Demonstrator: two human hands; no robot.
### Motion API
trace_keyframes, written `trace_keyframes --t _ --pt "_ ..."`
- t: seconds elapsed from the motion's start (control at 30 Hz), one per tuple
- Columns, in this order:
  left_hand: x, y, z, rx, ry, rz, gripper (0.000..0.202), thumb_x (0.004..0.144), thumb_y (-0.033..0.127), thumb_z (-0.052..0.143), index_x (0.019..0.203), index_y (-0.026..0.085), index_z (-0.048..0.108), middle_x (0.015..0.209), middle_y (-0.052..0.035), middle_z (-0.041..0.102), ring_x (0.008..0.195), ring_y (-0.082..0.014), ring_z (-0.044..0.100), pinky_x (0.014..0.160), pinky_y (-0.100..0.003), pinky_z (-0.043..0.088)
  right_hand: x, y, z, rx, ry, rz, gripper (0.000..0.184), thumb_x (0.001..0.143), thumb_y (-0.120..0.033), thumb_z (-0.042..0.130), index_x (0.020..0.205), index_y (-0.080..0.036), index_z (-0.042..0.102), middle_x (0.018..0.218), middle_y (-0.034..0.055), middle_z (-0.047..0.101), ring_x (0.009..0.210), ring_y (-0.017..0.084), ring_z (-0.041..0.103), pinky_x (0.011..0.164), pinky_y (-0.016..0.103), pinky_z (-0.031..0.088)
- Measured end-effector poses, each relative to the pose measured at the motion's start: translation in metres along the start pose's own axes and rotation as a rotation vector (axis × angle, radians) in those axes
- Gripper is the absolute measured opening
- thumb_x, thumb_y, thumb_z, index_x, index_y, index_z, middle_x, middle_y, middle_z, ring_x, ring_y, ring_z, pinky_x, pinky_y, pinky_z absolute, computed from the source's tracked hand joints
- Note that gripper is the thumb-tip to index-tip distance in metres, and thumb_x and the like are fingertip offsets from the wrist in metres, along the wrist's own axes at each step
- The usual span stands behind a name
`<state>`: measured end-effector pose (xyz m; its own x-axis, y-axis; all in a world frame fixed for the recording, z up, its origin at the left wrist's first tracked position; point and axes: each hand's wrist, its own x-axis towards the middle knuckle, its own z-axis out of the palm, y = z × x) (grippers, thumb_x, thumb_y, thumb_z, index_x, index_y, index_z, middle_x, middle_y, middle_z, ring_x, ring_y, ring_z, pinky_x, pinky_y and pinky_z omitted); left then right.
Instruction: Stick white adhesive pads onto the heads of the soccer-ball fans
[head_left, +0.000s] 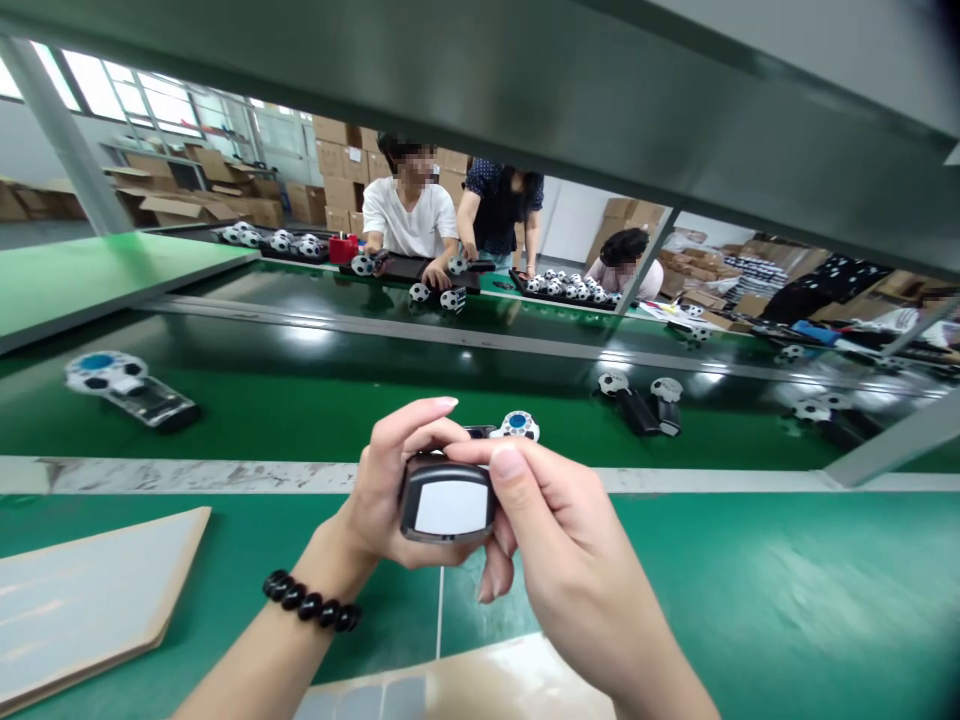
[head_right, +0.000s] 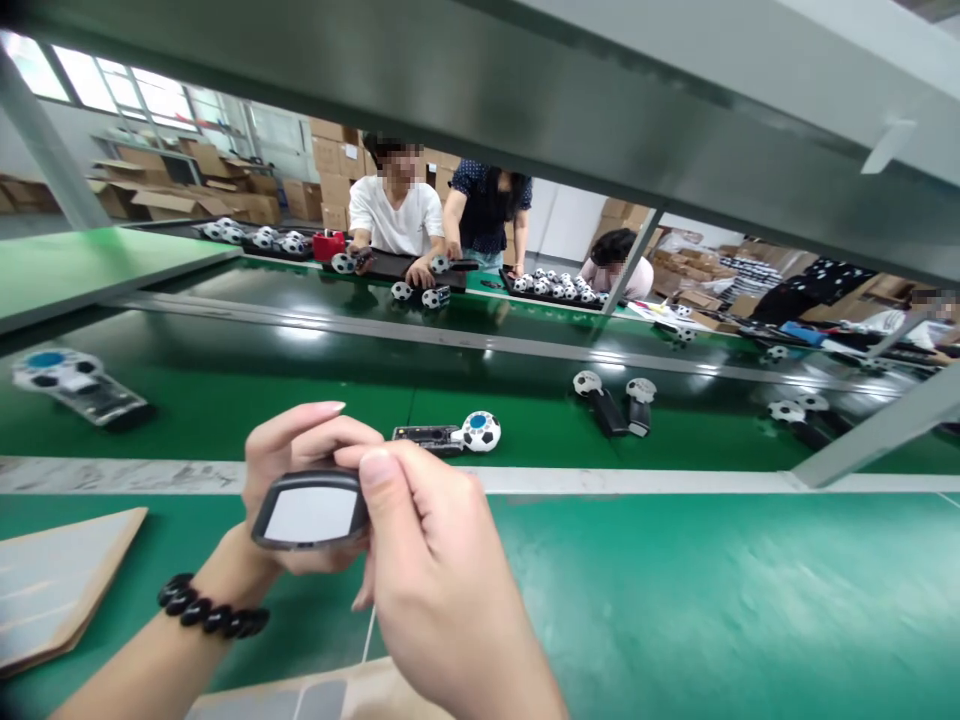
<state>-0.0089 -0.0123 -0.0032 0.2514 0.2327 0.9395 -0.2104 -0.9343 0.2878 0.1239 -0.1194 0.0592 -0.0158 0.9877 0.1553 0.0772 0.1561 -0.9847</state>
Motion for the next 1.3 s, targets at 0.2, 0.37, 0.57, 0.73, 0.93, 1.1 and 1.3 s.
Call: trace_keyframes --t 0.2,0.37,0.57,0.73,0.93,1.1,1.3 --pt "0.003 -0.001 -0.005 -0.040 0.001 -0.064 0.066 0.089 0.048 0.067 0.147 0.029 0.042 0.091 -0.0067 0.068 0.071 -0.0190 0.069 0.057 -0.027 0.060 0.000 -0.003 -0.001 -0.080 -0.060 -0.023 0.018 0.094 -0.034 0.065 0.108 -0.028 0.074 0.073 -0.0039 0.058 0.057 0.011 0.053 0.054 0.022 0.045" --pt "-0.006 -0.006 -0.004 -0.003 -0.106 -0.085 0.081 0.085 0.039 0.074 0.154 0.029 0.032 0.100 -0.0084 0.070 0.075 -0.0200 0.073 0.063 -0.027 0.064 -0.001 0.000 -0.008 -0.453 -0.085 -0.202 0.029 0.100 -0.033 0.055 0.126 -0.028 0.067 0.107 0.0058 0.072 0.077 0.021 0.067 0.068 0.032 0.054" --pt "-0.017 -0.043 0.024 0.367 -0.392 -0.382 0.066 0.093 0.048 0.058 0.153 0.031 0.035 0.143 -0.0145 0.057 0.121 -0.0330 0.065 0.099 -0.045 0.059 0.014 0.028 -0.071 -0.805 0.171 -0.176 0.032 0.089 -0.018 0.070 0.120 -0.023 0.062 0.105 0.0040 0.073 0.090 0.023 0.070 0.079 0.034 0.056" --pt "-0.035 -0.093 0.037 0.677 -0.726 -0.650 0.067 0.083 0.050 0.060 0.145 0.025 0.053 0.146 -0.0180 0.056 0.131 -0.0443 0.056 0.102 -0.060 0.052 0.057 0.090 -0.174 -0.931 0.454 -0.047 0.032 0.101 -0.028 0.061 0.132 -0.019 0.058 0.124 0.0093 0.066 0.104 0.025 0.068 0.090 0.046 0.057" --pt "-0.069 -0.117 0.043 0.690 -0.611 -0.739 0.052 0.089 0.045 0.046 0.132 0.023 0.065 0.127 -0.0144 0.069 0.109 -0.0349 0.071 0.088 -0.044 0.059 0.105 0.152 -0.286 -1.097 0.640 0.202 0.035 0.098 -0.031 0.067 0.131 -0.019 0.061 0.136 0.0112 0.061 0.115 0.029 0.064 0.095 0.051 0.055" --pt "-0.050 -0.107 0.038 0.562 -0.523 -0.926 0.040 0.082 0.055 0.058 0.102 0.023 0.072 0.101 -0.0082 0.077 0.086 -0.0315 0.074 0.071 -0.036 0.058 0.108 0.166 -0.333 -1.090 0.752 0.380 0.032 0.098 -0.032 0.067 0.127 -0.018 0.062 0.126 0.0096 0.065 0.105 0.025 0.068 0.088 0.046 0.059" --pt "-0.010 -0.069 0.035 0.030 0.127 -0.959 0.041 0.062 0.046 0.084 0.085 0.018 0.065 0.088 -0.0076 0.077 0.081 -0.0261 0.074 0.075 -0.033 0.059 -0.009 0.179 -0.293 -1.042 0.700 0.375 0.049 0.102 -0.044 0.051 0.140 -0.014 0.051 0.120 0.0156 0.069 0.100 0.031 0.071 0.084 0.048 0.058"
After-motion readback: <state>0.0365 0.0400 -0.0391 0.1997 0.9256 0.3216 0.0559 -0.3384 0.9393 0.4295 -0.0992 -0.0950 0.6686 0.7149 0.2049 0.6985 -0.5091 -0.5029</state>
